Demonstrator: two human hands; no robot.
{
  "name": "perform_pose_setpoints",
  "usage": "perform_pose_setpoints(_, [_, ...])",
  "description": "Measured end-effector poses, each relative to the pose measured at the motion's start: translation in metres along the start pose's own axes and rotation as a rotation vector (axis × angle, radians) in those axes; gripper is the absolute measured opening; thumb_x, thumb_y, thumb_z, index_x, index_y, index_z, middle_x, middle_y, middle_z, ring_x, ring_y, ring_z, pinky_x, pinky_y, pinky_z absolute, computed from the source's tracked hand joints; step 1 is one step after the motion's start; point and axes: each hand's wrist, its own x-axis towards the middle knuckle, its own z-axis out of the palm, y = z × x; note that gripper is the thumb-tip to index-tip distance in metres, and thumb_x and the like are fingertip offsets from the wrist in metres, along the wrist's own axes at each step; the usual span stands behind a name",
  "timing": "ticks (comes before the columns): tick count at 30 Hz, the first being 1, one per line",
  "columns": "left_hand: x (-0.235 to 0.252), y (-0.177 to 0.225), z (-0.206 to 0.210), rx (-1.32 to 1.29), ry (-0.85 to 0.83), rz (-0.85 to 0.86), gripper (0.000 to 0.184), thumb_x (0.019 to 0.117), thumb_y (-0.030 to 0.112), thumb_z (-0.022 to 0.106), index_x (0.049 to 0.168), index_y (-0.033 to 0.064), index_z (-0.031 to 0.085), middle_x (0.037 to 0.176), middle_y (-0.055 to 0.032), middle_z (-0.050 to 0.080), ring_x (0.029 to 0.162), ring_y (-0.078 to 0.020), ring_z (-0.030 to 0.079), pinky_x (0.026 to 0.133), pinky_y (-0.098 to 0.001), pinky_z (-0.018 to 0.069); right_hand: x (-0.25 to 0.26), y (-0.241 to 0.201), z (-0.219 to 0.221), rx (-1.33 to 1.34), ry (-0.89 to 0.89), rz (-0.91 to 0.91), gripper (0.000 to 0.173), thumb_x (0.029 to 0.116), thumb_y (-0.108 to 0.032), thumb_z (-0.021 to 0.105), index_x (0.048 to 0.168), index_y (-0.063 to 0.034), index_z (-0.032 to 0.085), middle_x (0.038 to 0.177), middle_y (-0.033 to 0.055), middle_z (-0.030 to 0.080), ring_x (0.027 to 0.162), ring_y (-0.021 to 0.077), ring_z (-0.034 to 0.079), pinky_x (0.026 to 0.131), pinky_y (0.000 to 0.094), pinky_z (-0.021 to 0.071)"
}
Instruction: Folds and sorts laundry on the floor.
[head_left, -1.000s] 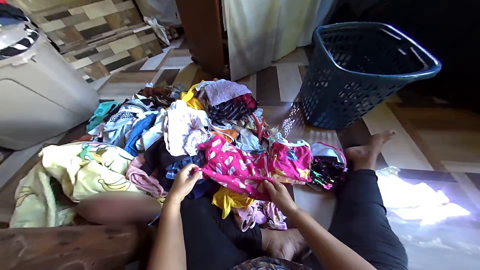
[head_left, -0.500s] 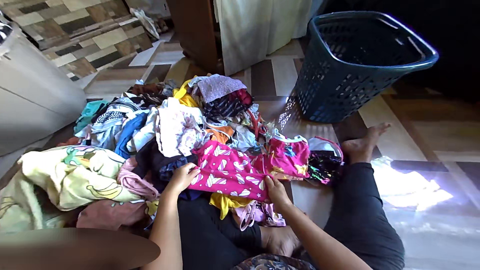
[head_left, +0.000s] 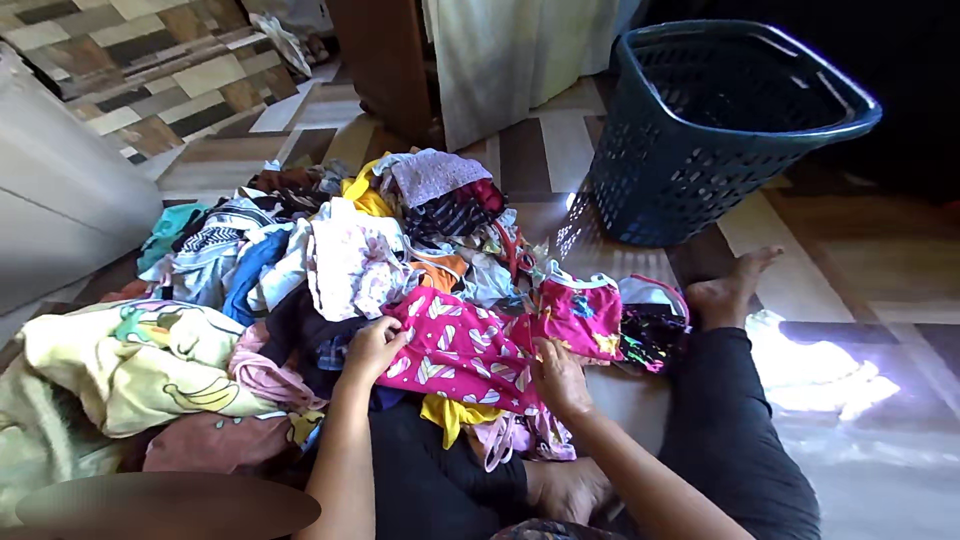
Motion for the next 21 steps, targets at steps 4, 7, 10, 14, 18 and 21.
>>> perform_pose_setpoints(4, [0.019, 0.017, 0.018, -0.006, 0.266, 0.121, 0.024, 0.0986, 0.009, 0.063, 0.116, -0.0060, 0.069, 0.117, -0.0264, 0.067, 0.114, -0.0408, 0.063, 0.101, -0.0568, 0.0479, 0.044, -0.014, -0.009, -0.138, -0.076, -0.121, 0.040, 0.1057, -0.014, 0.048, 0.142, 0.0024, 0.055, 0.141, 0.0259, 0.058, 0.135, 0.0440, 0.051, 0.112, 0.0620, 0.0363])
perform_pose_setpoints(7, [0.040, 0.030, 0.030, 0.027, 0.249, 0.173, 0.025, 0.0999, 0.009, 0.060, 0.120, -0.0018, 0.070, 0.130, -0.0220, 0.065, 0.128, -0.0380, 0.057, 0.110, -0.0558, 0.0411, 0.077, -0.021, -0.010, -0.268, -0.263, -0.025, 0.050, 0.1070, -0.020, 0.046, 0.154, -0.0019, 0.041, 0.151, 0.0252, 0.049, 0.149, 0.0450, 0.033, 0.118, 0.0696, 0.0182])
perform_pose_setpoints(10, [0.057, 0.038, 0.036, 0.089, 0.122, 0.068, 0.035, 0.1015, 0.012, 0.058, 0.135, 0.0031, 0.063, 0.143, -0.0179, 0.058, 0.138, -0.0354, 0.049, 0.115, -0.0564, 0.0349, 0.094, -0.020, -0.004, -0.360, -0.368, 0.066, 0.054, 0.1058, -0.028, 0.051, 0.149, 0.0038, 0.044, 0.153, 0.0282, 0.046, 0.151, 0.0479, 0.026, 0.117, 0.0747, 0.0098])
perform_pose_setpoints(14, [0.072, 0.037, 0.041, 0.139, 0.080, -0.048, 0.046, 0.1012, 0.014, 0.059, 0.147, 0.0070, 0.054, 0.145, -0.0193, 0.056, 0.139, -0.0384, 0.046, 0.115, -0.0580, 0.0339, 0.099, -0.017, -0.002, -0.414, -0.416, 0.116, 0.047, 0.1016, -0.019, 0.058, 0.142, 0.0063, 0.053, 0.154, 0.0267, 0.045, 0.150, 0.0457, 0.028, 0.116, 0.0755, 0.0088])
perform_pose_setpoints(18, [0.084, 0.031, 0.041, 0.183, 0.046, -0.046, 0.046, 0.1005, 0.017, 0.062, 0.144, 0.0055, 0.055, 0.142, -0.0226, 0.056, 0.138, -0.0409, 0.046, 0.115, -0.0570, 0.0335, 0.097, -0.018, -0.006, -0.413, -0.415, 0.149, 0.046, 0.0935, -0.014, 0.067, 0.136, 0.0034, 0.060, 0.151, 0.0234, 0.048, 0.148, 0.0439, 0.030, 0.114, 0.0753, 0.0131])
perform_pose_setpoints(21, [0.088, 0.031, 0.035, 0.207, 0.019, -0.049, 0.038, 0.1011, 0.018, 0.061, 0.136, 0.0031, 0.061, 0.138, -0.0229, 0.059, 0.136, -0.0399, 0.049, 0.115, -0.0559, 0.0353, 0.096, -0.017, -0.016, -0.257, -0.371, 0.194, 0.040, 0.1023, -0.023, 0.056, 0.136, -0.0010, 0.061, 0.148, 0.0191, 0.052, 0.148, 0.0395, 0.033, 0.117, 0.0713, 0.0145])
